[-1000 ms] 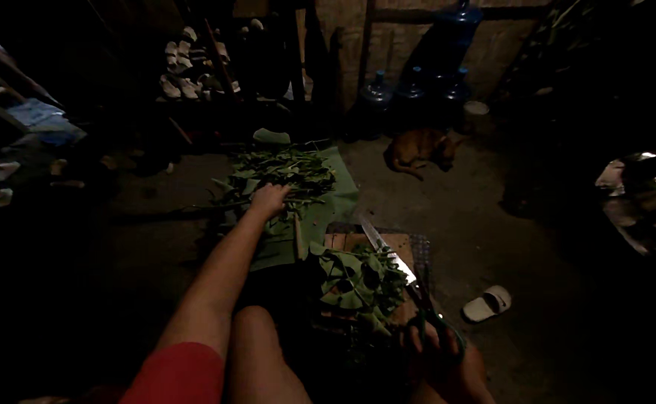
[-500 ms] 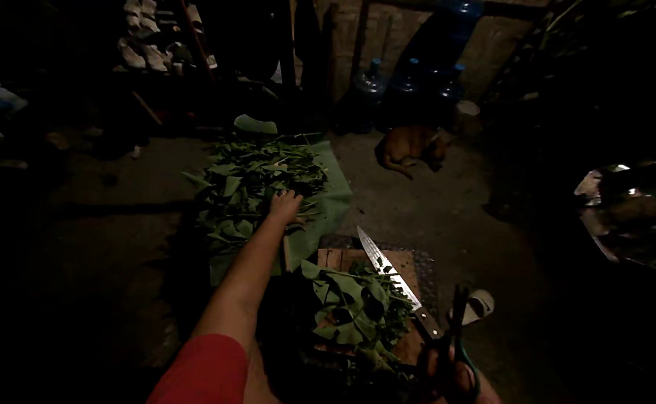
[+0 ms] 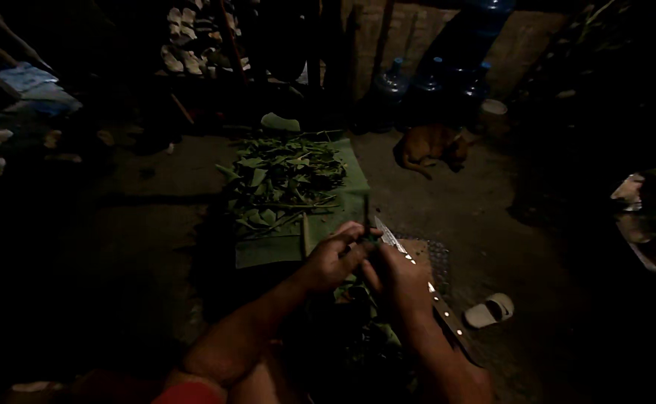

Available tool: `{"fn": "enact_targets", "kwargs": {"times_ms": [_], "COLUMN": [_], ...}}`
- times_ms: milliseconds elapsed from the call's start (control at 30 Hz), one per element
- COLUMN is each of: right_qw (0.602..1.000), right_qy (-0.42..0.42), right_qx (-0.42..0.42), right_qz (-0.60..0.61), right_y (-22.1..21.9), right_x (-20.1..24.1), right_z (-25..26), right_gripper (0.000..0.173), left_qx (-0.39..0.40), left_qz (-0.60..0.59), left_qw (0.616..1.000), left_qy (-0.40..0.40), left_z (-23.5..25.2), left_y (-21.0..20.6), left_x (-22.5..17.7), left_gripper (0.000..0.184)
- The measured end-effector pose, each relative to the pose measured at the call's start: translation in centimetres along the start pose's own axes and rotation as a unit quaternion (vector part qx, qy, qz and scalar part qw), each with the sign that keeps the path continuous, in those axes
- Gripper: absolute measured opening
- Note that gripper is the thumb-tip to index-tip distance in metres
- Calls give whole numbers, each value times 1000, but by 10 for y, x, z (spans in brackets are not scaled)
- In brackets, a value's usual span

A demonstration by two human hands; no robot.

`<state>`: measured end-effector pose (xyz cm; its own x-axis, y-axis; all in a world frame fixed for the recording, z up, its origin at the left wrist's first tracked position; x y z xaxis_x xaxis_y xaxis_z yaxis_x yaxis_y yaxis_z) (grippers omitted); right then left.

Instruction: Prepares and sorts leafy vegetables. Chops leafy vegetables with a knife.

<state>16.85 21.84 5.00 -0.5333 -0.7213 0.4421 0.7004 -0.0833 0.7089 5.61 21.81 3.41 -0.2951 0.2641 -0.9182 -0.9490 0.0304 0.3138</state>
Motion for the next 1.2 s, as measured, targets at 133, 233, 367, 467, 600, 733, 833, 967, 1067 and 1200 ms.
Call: {"fn": "enact_targets", "kwargs": {"times_ms": [133,233,367,467,600,733,833,967,1067,1200], "right_qw": [998,992,987,989,988,988,990,994,997,997], "right_qy": [31,40,-21,-64,-124,-126,-120,-89,-56,21], "right_qx": [43,32,20,-11,-2,43,57,54,48,64], "right_qz": [35,119,156,136,90,72,54,35,15,-40], "right_y": [-24,-2,42,68,80,67,58,52,46,29], "right_x": [28,24,-23,-61,-86,-81,-80,-75,-62,-37], "right_z": [8,0,-26,-56,-91,-107,-114,-117,-115,-106], "right_gripper": [40,41,40,38,39,38,36,32,29,33], "left_qx": [-124,-149,-46,14,-18,-32,-85,-234,-238,-131], "left_qz": [-14,88,375,506,542,514,478,386,360,364], "left_qw": [992,976,878,789,776,789,824,885,901,916], "left_qy": [34,136,295,349,322,336,292,112,55,109], "left_z": [-6,4,31,44,70,77,75,22,-39,-66], "left_y": [43,85,107,100,94,89,93,103,70,-3], "left_x": [16,54,155,225,264,273,229,103,39,34], "left_gripper": [38,39,42,36,29,38,41,34,36,45]}}
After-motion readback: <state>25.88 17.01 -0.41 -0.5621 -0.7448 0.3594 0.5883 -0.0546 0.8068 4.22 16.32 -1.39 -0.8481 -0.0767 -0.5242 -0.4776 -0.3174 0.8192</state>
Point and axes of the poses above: each hand's wrist, its own z-axis towards the middle knuckle, its own y-axis out of the back of the hand, x = y × z, the point moved 10 cm from there along z, towards the middle knuckle, and after that the axes turned 5 degrees about y, right-handed, at the moved point
